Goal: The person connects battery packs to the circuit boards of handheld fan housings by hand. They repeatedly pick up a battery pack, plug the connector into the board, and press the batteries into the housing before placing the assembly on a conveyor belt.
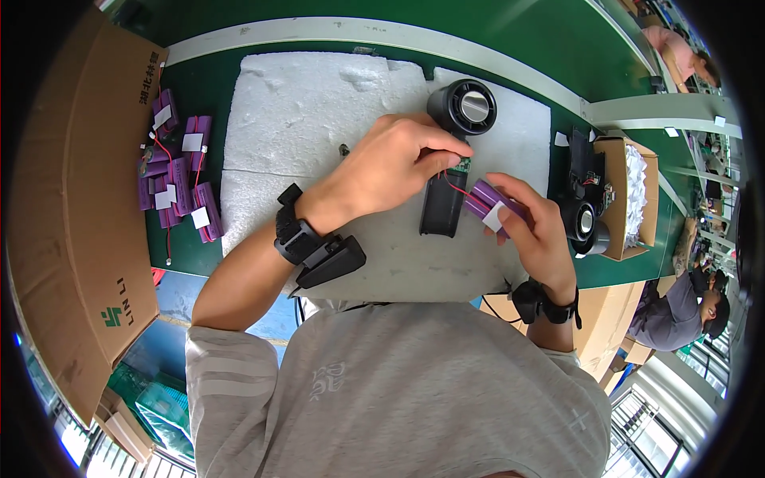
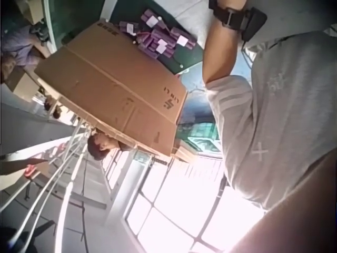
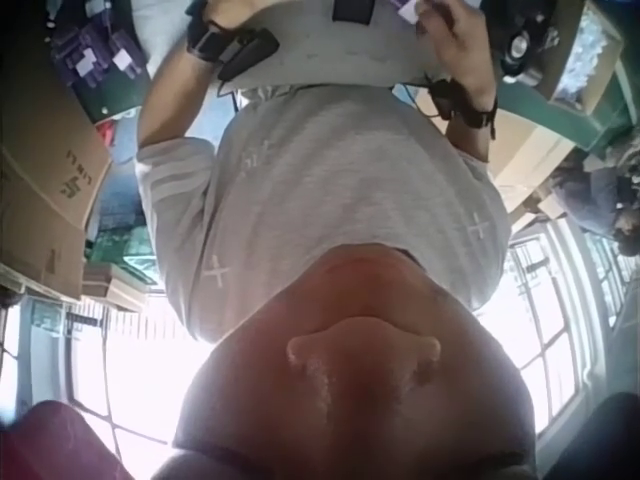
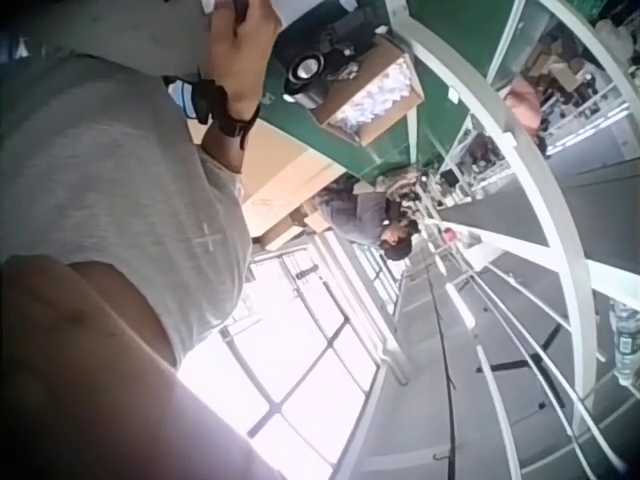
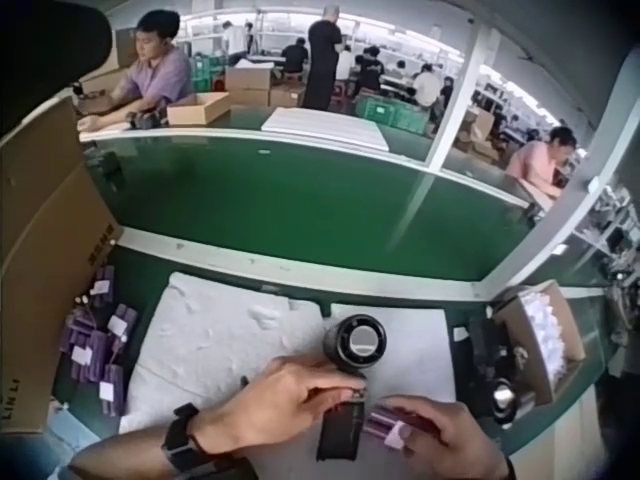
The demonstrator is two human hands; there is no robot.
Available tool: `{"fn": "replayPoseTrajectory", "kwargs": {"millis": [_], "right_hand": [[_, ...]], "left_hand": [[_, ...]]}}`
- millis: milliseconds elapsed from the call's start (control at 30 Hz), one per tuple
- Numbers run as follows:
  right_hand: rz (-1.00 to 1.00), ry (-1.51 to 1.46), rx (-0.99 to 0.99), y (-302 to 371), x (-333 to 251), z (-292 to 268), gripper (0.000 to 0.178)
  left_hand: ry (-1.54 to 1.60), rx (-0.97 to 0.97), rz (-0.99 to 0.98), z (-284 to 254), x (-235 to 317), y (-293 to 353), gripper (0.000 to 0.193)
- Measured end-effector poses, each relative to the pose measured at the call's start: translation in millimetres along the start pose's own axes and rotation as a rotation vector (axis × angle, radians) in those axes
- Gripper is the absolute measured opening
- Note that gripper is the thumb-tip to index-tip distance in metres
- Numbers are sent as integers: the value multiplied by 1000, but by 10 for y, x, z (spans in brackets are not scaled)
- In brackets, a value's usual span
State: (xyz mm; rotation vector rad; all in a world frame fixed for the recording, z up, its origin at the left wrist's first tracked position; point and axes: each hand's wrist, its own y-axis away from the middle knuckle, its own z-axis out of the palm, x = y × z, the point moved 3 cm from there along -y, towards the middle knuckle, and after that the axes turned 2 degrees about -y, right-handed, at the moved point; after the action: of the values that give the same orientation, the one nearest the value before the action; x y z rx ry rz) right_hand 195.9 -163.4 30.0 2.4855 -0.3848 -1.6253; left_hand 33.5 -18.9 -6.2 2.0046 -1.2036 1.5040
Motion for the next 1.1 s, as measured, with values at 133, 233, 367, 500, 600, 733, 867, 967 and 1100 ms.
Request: {"fn": "replayPoseTrajectory", "kwargs": {"millis": [133,233,367,500,600,733,867,967,1100], "right_hand": [[99,-145,27,-85,76,-18,35],[139,-94,86,-173,128,-48,29],[-179,276,276,-274,9,-72,20],[-443,736,333,-345,-110,-84,15],[-389,238,172,-496,-32,-16,16],[-320,178,165,-528,84,19,20],[-220,-3,167,-561,128,41,22],[-261,-56,157,-577,144,40,22],[-309,-113,81,-594,137,0,27]], "left_hand": [[-5,29,-31,-54,11,2,20],[-30,51,-56,-84,34,-25,19],[-32,6,-73,-86,31,-39,22],[-58,-72,-112,-93,18,-53,22],[-11,-33,-159,-82,-12,-22,24],[16,36,-121,-63,-32,-34,26],[71,19,-106,-62,-76,-20,27],[22,-37,-51,-96,-16,-56,27],[15,-84,48,-118,56,-99,28]]}}
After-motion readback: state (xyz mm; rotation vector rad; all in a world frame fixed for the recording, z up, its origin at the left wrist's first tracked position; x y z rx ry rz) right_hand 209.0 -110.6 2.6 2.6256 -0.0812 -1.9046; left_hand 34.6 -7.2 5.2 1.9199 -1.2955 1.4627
